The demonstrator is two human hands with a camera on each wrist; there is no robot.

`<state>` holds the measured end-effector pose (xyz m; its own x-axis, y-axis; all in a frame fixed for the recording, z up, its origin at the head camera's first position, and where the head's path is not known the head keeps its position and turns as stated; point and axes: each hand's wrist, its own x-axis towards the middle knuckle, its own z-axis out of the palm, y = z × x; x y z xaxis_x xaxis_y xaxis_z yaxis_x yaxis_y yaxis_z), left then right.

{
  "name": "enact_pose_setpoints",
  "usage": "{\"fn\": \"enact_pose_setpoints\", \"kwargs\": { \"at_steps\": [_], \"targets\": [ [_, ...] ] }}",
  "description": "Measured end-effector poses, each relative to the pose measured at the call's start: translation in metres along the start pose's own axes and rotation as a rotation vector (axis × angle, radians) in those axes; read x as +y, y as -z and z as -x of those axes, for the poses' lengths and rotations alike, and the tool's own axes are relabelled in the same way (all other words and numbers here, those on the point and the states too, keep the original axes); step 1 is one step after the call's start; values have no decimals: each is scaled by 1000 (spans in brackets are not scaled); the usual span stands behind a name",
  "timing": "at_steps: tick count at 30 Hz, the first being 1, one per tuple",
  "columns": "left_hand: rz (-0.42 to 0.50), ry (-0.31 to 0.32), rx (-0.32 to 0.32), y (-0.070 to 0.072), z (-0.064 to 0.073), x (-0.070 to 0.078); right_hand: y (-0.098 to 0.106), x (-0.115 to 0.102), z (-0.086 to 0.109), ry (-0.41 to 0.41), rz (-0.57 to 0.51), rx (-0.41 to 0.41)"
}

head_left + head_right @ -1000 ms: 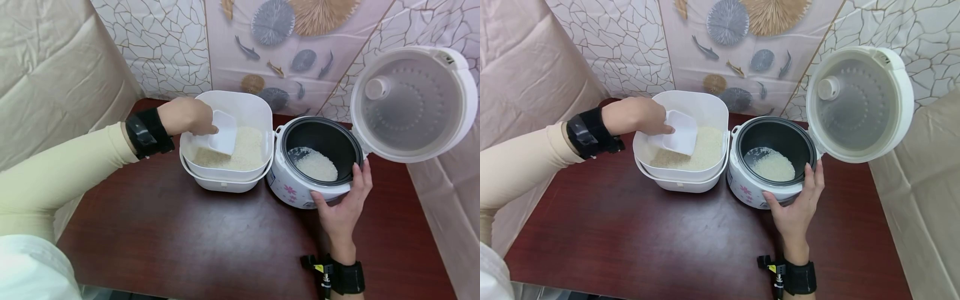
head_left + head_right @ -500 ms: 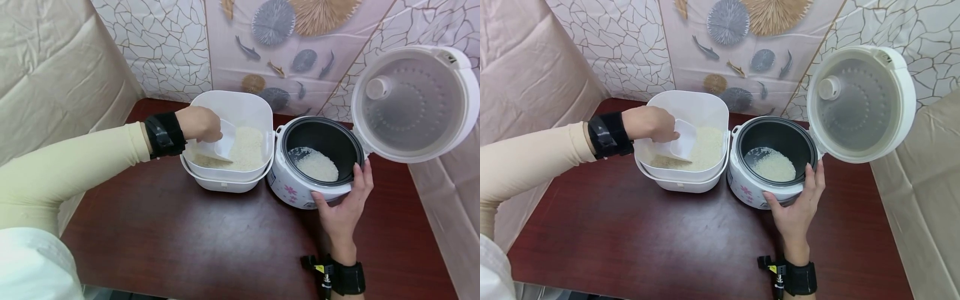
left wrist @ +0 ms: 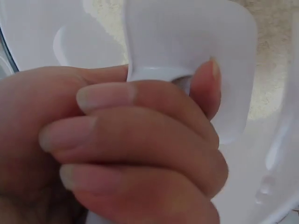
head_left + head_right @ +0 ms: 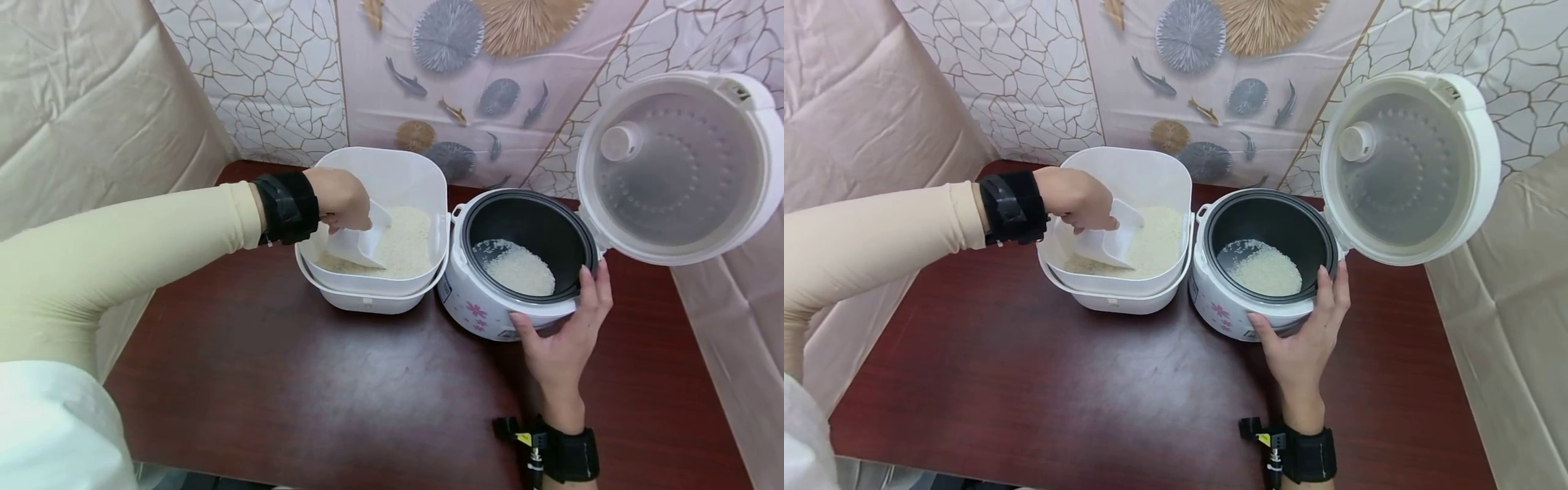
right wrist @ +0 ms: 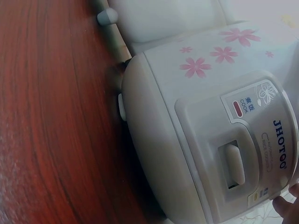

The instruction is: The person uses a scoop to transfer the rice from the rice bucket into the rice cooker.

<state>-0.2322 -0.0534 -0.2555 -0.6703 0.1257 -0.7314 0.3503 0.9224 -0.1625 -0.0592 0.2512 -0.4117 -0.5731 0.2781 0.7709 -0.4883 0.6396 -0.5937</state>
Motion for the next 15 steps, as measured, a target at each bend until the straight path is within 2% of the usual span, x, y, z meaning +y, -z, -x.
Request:
{"fn": "enact_pose_setpoints", "kwargs": {
  "at_steps": [3, 10, 15],
  "targets": [
    [23, 5, -14, 3, -3, 0, -1, 0, 0, 0, -4, -4],
    [85, 11, -95, 9, -9, -4, -1, 0, -1, -2, -2, 3],
    [185, 32, -135, 9, -13, -1, -1, -1, 0, -8, -2, 2]
  ]
}}
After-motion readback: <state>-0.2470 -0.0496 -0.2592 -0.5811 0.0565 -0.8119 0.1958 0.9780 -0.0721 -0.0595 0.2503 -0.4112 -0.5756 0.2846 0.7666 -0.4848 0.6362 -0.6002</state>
